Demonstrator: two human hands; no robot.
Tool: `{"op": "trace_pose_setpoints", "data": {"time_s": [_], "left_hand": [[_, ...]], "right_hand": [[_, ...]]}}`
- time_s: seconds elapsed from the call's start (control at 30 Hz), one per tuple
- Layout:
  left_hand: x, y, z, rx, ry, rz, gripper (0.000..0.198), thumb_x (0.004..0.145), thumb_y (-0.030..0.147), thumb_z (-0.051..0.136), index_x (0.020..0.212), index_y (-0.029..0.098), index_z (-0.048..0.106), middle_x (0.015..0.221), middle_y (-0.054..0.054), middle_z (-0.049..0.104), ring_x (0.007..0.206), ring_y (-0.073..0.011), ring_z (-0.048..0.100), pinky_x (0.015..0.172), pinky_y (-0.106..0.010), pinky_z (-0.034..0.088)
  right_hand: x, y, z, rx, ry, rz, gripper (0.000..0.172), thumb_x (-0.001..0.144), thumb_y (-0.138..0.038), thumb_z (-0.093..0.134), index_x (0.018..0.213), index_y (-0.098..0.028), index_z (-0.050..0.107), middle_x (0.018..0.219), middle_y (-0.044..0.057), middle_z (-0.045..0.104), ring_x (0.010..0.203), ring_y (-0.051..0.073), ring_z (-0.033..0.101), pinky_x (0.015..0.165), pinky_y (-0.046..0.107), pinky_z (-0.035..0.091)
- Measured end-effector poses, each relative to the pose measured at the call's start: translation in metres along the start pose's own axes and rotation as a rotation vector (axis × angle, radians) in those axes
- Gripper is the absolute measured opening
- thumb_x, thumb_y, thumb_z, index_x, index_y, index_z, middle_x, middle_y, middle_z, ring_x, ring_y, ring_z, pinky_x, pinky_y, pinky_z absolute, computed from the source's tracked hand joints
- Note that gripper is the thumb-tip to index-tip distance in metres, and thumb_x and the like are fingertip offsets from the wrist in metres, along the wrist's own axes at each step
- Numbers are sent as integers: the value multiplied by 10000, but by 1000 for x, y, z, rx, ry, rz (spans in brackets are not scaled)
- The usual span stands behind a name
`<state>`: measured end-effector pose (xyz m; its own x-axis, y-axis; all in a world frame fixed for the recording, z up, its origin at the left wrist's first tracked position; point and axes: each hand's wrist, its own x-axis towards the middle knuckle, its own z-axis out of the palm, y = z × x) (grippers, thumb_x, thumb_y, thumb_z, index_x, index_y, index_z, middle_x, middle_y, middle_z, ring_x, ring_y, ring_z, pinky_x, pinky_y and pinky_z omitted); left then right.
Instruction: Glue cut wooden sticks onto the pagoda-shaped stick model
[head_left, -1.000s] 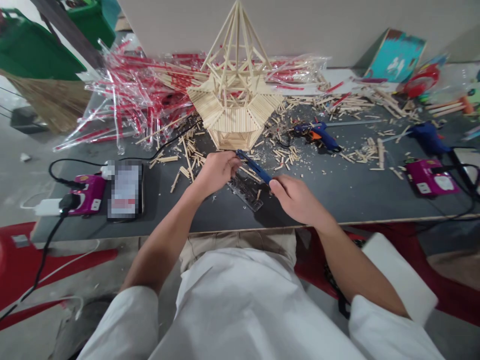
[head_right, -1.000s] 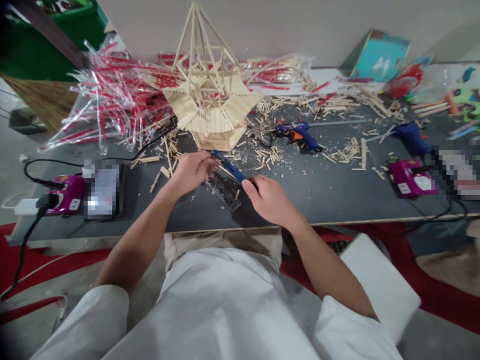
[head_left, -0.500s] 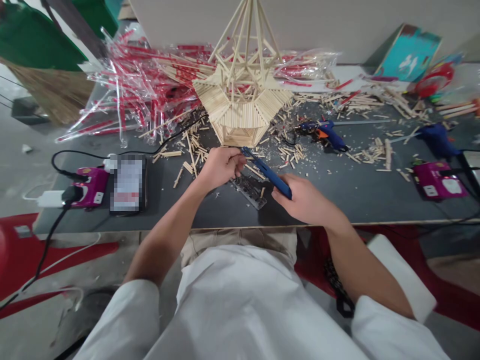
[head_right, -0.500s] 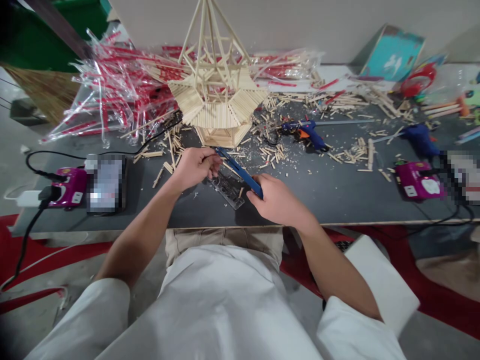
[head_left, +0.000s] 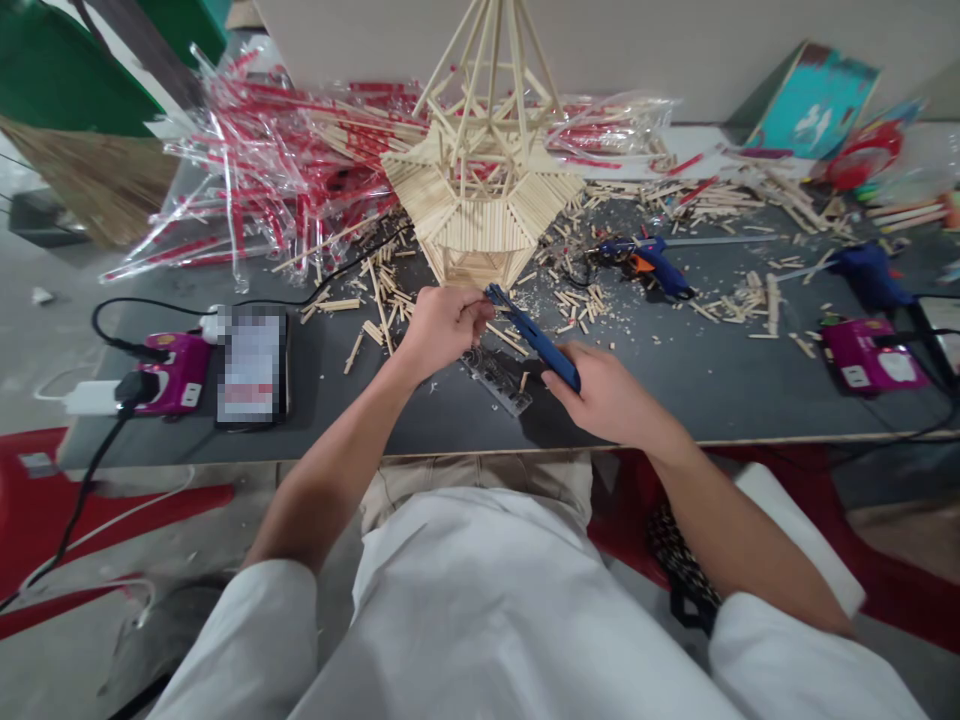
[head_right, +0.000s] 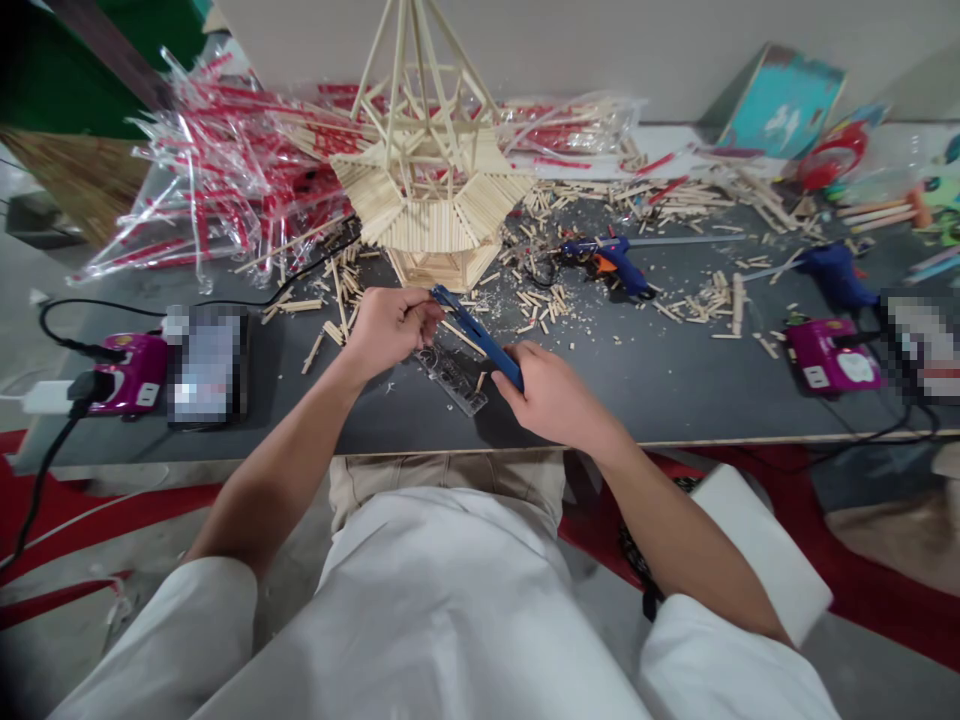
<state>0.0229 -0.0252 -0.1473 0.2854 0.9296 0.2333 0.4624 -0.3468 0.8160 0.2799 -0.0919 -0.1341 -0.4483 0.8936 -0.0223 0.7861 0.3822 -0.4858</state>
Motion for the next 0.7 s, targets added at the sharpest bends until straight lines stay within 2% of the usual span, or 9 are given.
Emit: {"op": "trace_pose_setpoints", "data": {"time_s": [0.27,0.4,0.57,0.7], "left_hand": [[0,-4,3,17,28,62,282,881,124,469,736,161,708,587,3,688,560,-116,662,605,-213,498],[0,-6,1,50,29,81,292,867,99,457,723,166,702,597,4,695,557,-117,661,615,-219,497],[0,-5,0,55,22,64,295,862,98,454,695,172,686,573,1,681,573,-128,669,647,-233,513],[0,-9,3,25,32,48,283,898,143,475,732,173,703,575,3,667,552,-124,658,609,-230,512]], "right_hand": [[0,1,7,-5,25,34,266,1042,-442,473,1051,-197,576,999,143,675,917,314,658,822,400,465],[1,-2,7,-4,28,72,344,1043,-532,480,1029,-204,580,995,141,686,940,316,665,800,378,454],[1,-2,7,-18,43,54,501,1090,-600,285,953,-211,570,937,136,683,851,285,641,757,371,412],[3,-1,14,-74,69,80,536,1104,-572,210,917,-214,561,895,133,689,779,268,619,705,366,359]]}}
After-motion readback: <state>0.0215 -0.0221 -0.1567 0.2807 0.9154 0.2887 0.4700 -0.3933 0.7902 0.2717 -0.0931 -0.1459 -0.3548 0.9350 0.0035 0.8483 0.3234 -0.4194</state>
